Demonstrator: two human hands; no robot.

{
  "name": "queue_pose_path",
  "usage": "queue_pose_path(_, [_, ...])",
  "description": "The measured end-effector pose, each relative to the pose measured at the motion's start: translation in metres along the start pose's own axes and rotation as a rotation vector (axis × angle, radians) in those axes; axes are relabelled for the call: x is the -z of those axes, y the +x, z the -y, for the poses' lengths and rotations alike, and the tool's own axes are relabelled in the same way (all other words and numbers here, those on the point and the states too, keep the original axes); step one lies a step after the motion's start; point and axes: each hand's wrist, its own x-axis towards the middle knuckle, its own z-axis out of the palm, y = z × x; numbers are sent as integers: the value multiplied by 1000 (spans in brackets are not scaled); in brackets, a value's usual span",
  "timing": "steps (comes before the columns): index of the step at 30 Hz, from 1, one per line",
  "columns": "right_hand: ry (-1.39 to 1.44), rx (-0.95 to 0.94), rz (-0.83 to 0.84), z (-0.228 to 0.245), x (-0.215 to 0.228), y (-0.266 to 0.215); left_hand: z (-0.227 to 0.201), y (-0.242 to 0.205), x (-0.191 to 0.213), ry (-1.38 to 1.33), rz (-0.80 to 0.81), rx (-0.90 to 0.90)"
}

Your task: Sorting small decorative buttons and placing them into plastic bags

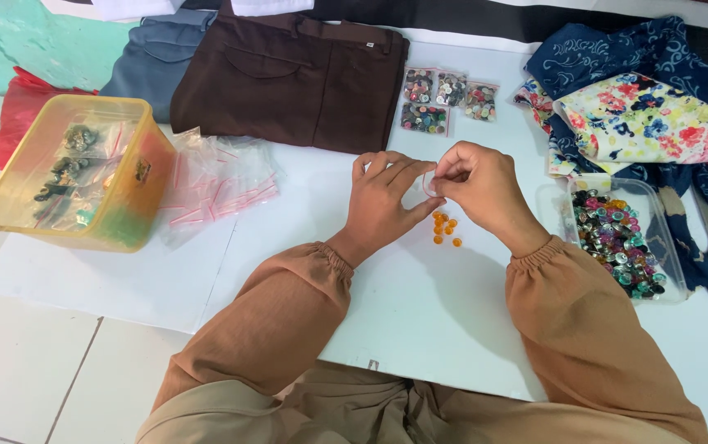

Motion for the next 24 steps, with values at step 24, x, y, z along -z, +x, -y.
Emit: queue_pose_path(24, [-509,-14,499,-28,-5,10,14,2,-3,-438,-156,131])
